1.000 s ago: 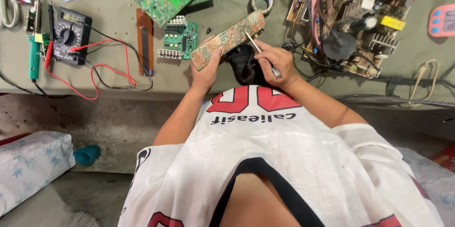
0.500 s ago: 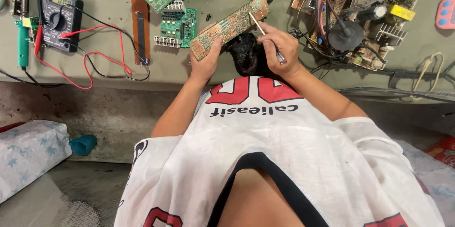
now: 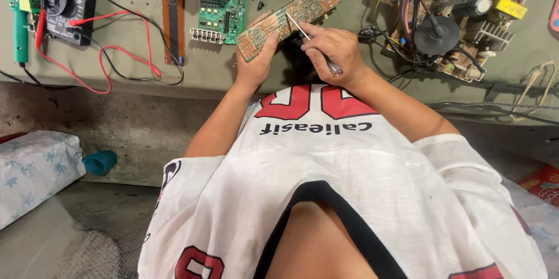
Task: Cleaning the internal circuit boards and the exterior of a CRT television tube using a cloth and a small cleaning tool.
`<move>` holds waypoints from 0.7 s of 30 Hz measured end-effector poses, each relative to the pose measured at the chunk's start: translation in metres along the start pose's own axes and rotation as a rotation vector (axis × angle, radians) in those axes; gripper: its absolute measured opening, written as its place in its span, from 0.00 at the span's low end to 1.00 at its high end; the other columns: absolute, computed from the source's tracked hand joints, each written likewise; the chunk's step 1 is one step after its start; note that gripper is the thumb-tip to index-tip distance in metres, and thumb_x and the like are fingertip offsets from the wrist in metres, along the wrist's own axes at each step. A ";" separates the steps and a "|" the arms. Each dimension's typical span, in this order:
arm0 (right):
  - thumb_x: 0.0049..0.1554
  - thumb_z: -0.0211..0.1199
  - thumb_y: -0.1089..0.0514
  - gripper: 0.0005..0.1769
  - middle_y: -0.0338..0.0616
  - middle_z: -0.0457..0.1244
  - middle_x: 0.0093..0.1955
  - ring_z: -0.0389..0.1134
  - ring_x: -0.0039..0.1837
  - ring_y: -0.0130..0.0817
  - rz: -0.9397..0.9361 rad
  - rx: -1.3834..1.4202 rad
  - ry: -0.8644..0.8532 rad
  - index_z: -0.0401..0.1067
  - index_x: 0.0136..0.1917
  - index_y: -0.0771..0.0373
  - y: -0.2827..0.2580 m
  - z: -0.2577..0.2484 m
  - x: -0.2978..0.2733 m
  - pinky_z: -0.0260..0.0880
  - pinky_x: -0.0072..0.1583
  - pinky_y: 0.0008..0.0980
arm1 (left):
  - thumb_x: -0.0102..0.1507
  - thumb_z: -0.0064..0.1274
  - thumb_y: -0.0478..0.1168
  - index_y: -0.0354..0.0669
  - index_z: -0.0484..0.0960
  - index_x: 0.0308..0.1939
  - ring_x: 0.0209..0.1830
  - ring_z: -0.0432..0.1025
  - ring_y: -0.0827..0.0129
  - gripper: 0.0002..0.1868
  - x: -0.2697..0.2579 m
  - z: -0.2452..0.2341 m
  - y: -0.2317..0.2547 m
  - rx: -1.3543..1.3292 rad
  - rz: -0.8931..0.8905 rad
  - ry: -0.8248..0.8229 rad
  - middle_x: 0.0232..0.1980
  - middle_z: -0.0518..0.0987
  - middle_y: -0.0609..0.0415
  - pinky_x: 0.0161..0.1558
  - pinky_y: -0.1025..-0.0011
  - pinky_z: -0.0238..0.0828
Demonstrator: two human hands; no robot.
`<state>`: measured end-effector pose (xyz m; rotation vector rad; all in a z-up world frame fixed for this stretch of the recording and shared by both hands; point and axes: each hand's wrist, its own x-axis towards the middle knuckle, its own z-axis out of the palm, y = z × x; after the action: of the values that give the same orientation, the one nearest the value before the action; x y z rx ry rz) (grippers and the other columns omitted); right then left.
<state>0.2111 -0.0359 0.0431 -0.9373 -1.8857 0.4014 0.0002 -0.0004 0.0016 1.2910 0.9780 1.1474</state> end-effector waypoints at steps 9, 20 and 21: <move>0.68 0.53 0.63 0.15 0.50 0.71 0.42 0.76 0.59 0.52 0.018 -0.001 -0.009 0.75 0.42 0.67 -0.006 -0.001 0.003 0.74 0.47 0.39 | 0.70 0.56 0.40 0.38 0.74 0.65 0.63 0.75 0.63 0.20 -0.001 -0.001 -0.001 -0.012 -0.031 -0.013 0.61 0.80 0.48 0.68 0.65 0.72; 0.67 0.55 0.64 0.13 0.62 0.72 0.53 0.77 0.57 0.51 0.010 0.035 -0.042 0.75 0.41 0.68 -0.013 0.001 0.010 0.71 0.45 0.36 | 0.71 0.55 0.39 0.39 0.75 0.64 0.63 0.75 0.63 0.18 0.000 -0.001 0.001 -0.021 -0.017 -0.017 0.61 0.79 0.49 0.69 0.65 0.72; 0.67 0.55 0.64 0.13 0.62 0.72 0.53 0.77 0.57 0.51 0.011 0.035 -0.042 0.75 0.41 0.68 -0.014 0.002 0.011 0.71 0.45 0.36 | 0.71 0.55 0.39 0.39 0.75 0.64 0.63 0.75 0.63 0.18 0.000 -0.001 0.000 -0.021 -0.017 -0.018 0.61 0.79 0.49 0.69 0.65 0.72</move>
<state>0.2006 -0.0363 0.0571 -0.9226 -1.9067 0.4623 -0.0009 -0.0006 0.0016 1.2716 0.9601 1.1284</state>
